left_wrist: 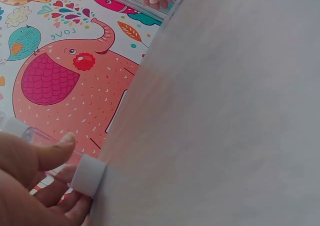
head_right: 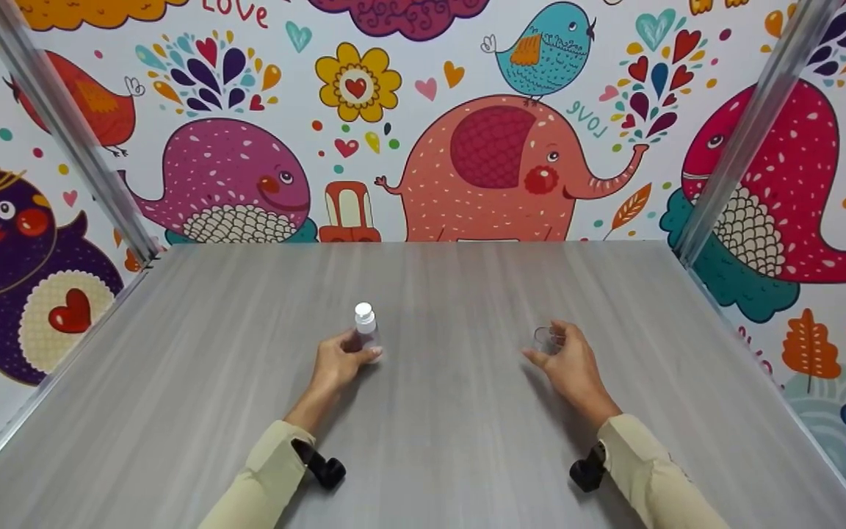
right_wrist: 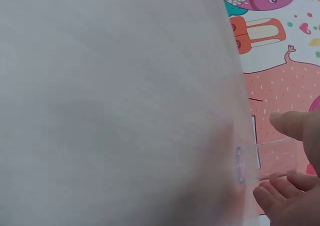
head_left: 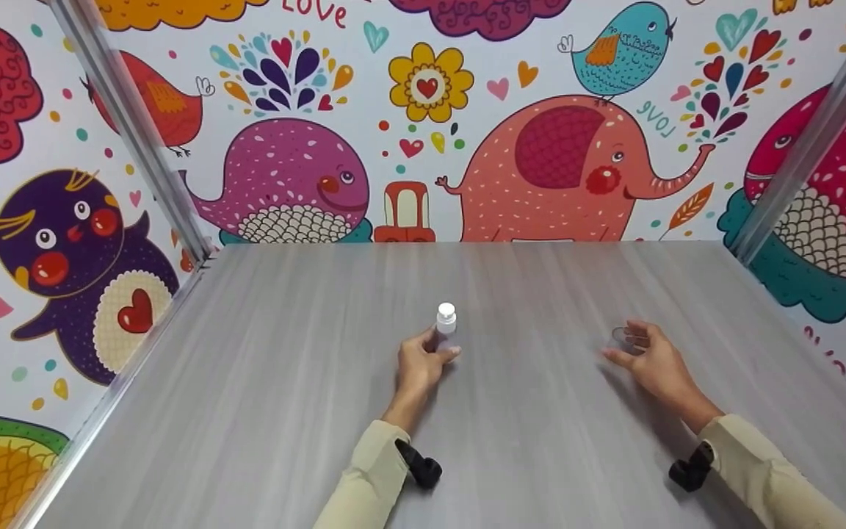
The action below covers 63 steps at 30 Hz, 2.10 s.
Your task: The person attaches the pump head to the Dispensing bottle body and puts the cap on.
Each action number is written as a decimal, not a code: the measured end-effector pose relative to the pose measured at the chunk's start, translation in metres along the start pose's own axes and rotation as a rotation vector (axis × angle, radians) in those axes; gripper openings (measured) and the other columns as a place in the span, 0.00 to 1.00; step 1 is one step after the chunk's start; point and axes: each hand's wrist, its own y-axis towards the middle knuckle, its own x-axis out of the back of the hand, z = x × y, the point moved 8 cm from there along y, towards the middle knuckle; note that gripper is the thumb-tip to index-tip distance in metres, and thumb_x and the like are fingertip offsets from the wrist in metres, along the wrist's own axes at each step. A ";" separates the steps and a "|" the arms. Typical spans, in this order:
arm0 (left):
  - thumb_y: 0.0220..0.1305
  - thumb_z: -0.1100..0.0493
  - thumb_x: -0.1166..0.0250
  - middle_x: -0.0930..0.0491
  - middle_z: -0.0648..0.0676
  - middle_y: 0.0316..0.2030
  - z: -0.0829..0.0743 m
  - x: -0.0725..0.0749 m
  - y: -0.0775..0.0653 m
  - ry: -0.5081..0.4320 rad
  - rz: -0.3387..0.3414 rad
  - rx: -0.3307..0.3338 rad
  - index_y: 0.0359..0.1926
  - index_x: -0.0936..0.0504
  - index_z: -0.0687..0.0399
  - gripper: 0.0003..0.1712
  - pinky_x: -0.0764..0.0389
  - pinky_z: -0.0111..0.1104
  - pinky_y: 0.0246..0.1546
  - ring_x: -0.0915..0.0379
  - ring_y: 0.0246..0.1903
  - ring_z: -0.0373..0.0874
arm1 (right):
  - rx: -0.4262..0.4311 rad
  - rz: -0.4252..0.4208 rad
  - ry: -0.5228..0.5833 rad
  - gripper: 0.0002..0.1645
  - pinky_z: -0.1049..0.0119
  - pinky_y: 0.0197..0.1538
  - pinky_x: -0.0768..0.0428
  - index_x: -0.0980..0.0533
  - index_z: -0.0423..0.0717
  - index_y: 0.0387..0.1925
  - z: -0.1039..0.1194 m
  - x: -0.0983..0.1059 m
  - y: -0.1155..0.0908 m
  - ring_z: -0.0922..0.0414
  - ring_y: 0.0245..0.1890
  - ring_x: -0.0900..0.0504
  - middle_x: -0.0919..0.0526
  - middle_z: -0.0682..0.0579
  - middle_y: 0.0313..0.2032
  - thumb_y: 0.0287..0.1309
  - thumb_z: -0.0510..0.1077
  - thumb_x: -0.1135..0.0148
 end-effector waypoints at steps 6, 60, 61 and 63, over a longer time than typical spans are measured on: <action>0.54 0.68 0.26 0.20 0.67 0.58 0.001 0.000 -0.001 0.002 0.004 0.009 0.61 0.22 0.66 0.32 0.22 0.45 0.61 0.22 0.60 0.57 | -0.038 -0.021 0.028 0.47 0.64 0.61 0.22 0.41 0.29 0.70 -0.007 -0.002 0.001 0.35 0.66 0.29 0.31 0.29 0.66 0.61 0.50 0.30; 0.53 0.69 0.27 0.20 0.67 0.57 0.001 -0.001 0.000 0.004 -0.005 0.019 0.61 0.22 0.66 0.32 0.20 0.44 0.58 0.21 0.59 0.57 | -0.033 -0.264 0.174 0.27 0.86 0.38 0.23 0.29 0.33 0.56 -0.013 0.009 -0.002 0.84 0.34 0.26 0.19 0.36 0.52 0.58 0.37 0.30; 0.53 0.69 0.27 0.19 0.67 0.57 0.001 -0.001 0.000 0.002 -0.006 0.018 0.61 0.21 0.66 0.32 0.20 0.44 0.58 0.21 0.58 0.56 | -0.030 -0.268 0.175 0.28 0.86 0.38 0.24 0.29 0.33 0.57 -0.012 0.009 -0.002 0.84 0.35 0.27 0.19 0.35 0.53 0.58 0.38 0.30; 0.53 0.69 0.27 0.19 0.67 0.57 0.001 0.000 -0.001 0.002 -0.006 0.015 0.61 0.21 0.65 0.31 0.20 0.44 0.58 0.21 0.58 0.56 | -0.025 -0.278 0.172 0.29 0.87 0.39 0.24 0.30 0.33 0.59 -0.011 0.010 -0.003 0.85 0.36 0.27 0.19 0.36 0.52 0.59 0.38 0.30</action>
